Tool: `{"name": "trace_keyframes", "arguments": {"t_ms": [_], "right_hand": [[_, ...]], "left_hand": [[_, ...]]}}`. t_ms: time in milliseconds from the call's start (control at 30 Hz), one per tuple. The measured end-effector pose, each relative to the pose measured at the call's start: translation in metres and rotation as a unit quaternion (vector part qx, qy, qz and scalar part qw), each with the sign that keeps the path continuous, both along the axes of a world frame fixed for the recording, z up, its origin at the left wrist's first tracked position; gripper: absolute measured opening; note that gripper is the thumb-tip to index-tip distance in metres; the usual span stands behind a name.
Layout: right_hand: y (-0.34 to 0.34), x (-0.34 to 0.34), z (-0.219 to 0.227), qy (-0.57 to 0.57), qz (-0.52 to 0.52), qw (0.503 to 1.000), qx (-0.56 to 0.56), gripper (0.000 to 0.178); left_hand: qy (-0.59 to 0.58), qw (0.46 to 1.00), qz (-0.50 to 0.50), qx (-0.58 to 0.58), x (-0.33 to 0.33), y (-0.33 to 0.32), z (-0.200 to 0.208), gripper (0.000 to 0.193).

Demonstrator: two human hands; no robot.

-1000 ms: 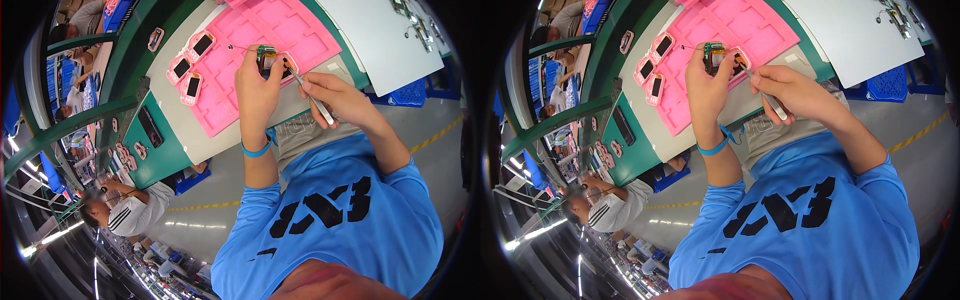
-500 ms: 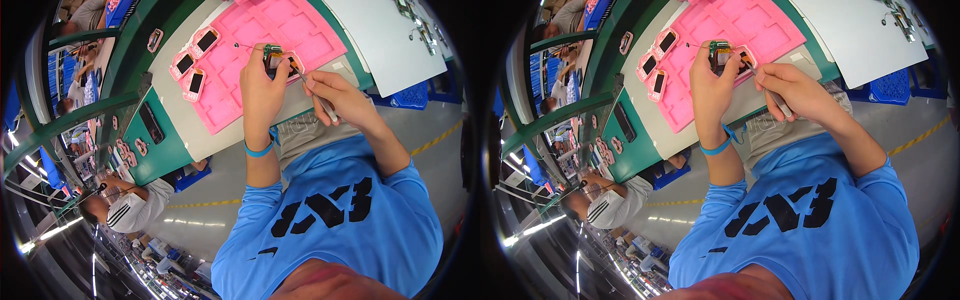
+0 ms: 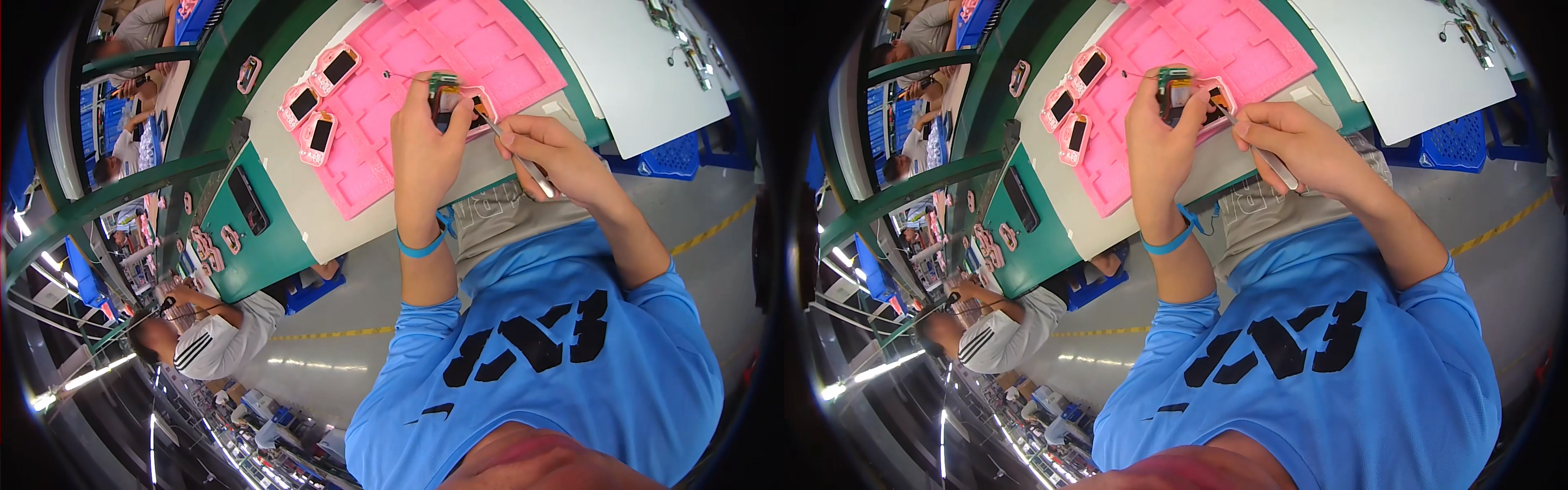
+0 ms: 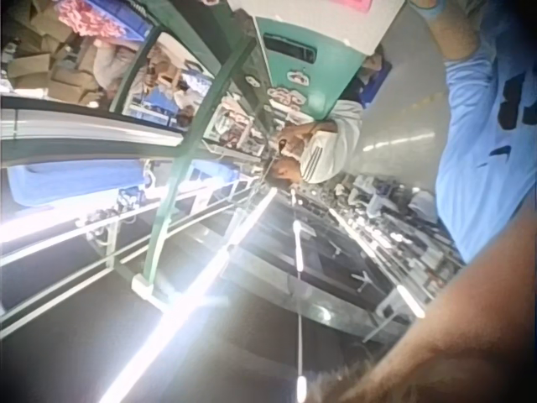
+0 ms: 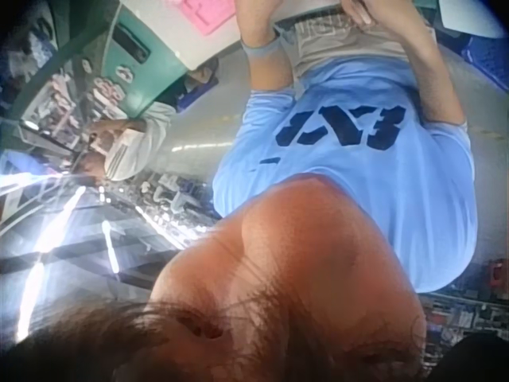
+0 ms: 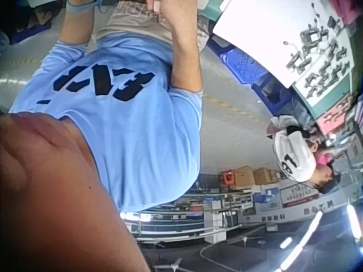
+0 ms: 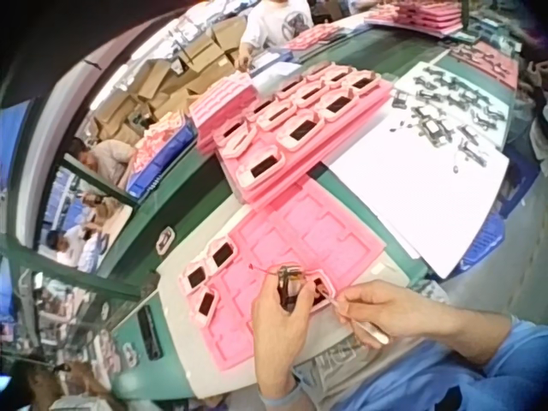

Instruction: Manual assembly of electronic components on an assembly line using a positioning tool.

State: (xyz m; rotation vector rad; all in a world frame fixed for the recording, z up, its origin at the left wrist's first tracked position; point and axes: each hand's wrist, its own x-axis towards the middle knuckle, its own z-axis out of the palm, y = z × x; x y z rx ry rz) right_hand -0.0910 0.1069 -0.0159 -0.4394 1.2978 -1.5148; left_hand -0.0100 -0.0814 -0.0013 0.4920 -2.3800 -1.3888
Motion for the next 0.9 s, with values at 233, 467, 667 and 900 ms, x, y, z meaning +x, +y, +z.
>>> {"name": "trace_keyframes", "arguments": {"t_ms": [233, 467, 667, 900], "right_hand": [[0.002, 0.008, -0.011, 0.176, -0.057, 0.982, -0.026, 0.02], [0.003, 0.014, -0.009, 0.358, -0.098, 0.929, 0.005, 0.018], [0.004, 0.014, -0.007, 0.413, -0.11, 0.904, 0.017, 0.02], [0.008, 0.012, -0.011, 0.453, -0.105, 0.885, 0.013, 0.021]], "left_hand": [[-0.044, 0.953, -0.033, 0.298, 0.031, -0.012, 0.014, 0.022], [-0.046, 0.95, -0.048, 0.306, 0.035, -0.007, 0.009, 0.021], [-0.056, 0.952, -0.052, 0.297, 0.034, -0.006, 0.006, 0.021], [-0.063, 0.952, -0.049, 0.295, 0.035, -0.006, 0.004, 0.02]]}}
